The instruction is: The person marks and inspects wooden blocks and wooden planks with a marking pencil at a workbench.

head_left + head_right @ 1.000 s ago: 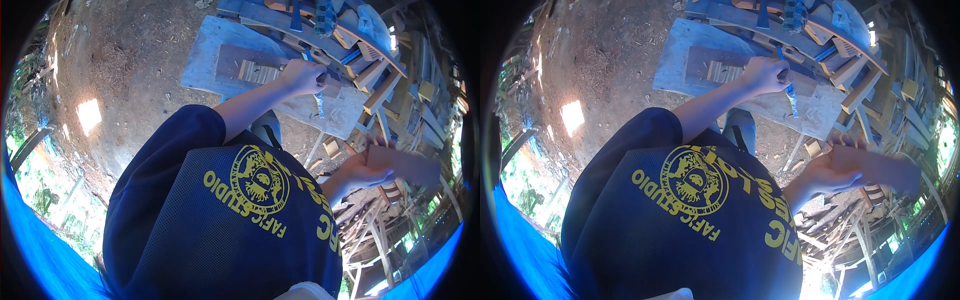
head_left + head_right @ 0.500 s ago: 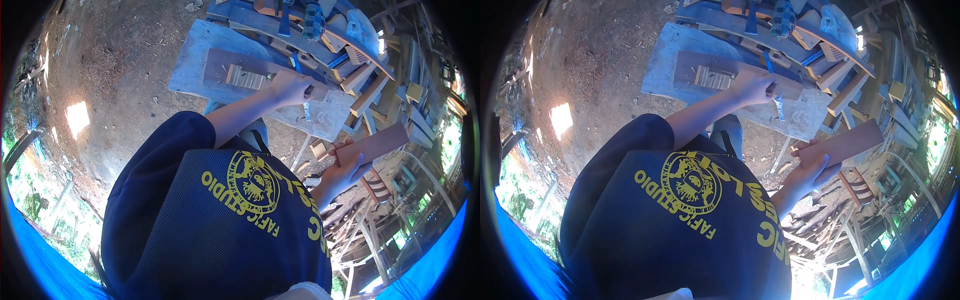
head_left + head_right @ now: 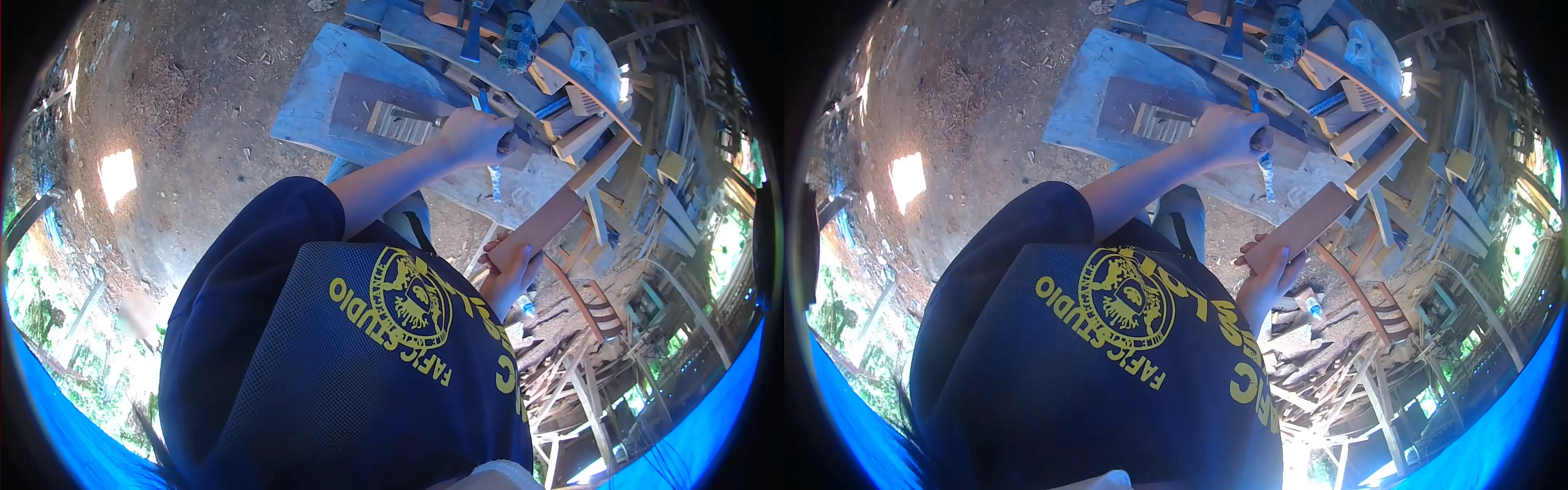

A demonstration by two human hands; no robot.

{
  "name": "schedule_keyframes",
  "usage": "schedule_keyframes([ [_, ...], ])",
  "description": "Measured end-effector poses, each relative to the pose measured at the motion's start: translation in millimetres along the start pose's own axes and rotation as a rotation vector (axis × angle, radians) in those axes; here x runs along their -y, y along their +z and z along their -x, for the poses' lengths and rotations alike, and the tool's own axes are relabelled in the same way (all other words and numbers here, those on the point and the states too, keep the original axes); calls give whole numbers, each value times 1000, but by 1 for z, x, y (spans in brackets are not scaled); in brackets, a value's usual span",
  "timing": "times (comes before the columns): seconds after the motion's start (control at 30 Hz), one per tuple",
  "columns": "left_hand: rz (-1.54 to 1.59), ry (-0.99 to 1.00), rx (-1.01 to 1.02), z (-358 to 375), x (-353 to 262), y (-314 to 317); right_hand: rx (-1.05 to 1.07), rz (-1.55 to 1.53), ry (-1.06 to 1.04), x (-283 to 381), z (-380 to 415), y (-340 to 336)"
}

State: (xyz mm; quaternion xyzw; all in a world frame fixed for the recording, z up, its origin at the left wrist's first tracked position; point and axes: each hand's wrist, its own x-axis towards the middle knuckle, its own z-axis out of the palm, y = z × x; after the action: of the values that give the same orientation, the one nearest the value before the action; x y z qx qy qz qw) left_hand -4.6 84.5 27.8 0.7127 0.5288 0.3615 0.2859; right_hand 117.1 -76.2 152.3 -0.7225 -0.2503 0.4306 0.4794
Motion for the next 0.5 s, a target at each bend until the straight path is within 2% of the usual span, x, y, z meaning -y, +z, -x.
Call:
schedule_keyframes([
  [0.1,30,-2,4,0,2,-1,30,23,4,-2,0,0],
  [0.17,28,41,-123,1,2,-1,42,33,-1,-3,1,4],
  [0.4,50,74,-116,3,2,-2,116,33,1,-7,9,13],
  [0.5,72,115,-206,2,2,0,131,26,5,-8,9,14],
])
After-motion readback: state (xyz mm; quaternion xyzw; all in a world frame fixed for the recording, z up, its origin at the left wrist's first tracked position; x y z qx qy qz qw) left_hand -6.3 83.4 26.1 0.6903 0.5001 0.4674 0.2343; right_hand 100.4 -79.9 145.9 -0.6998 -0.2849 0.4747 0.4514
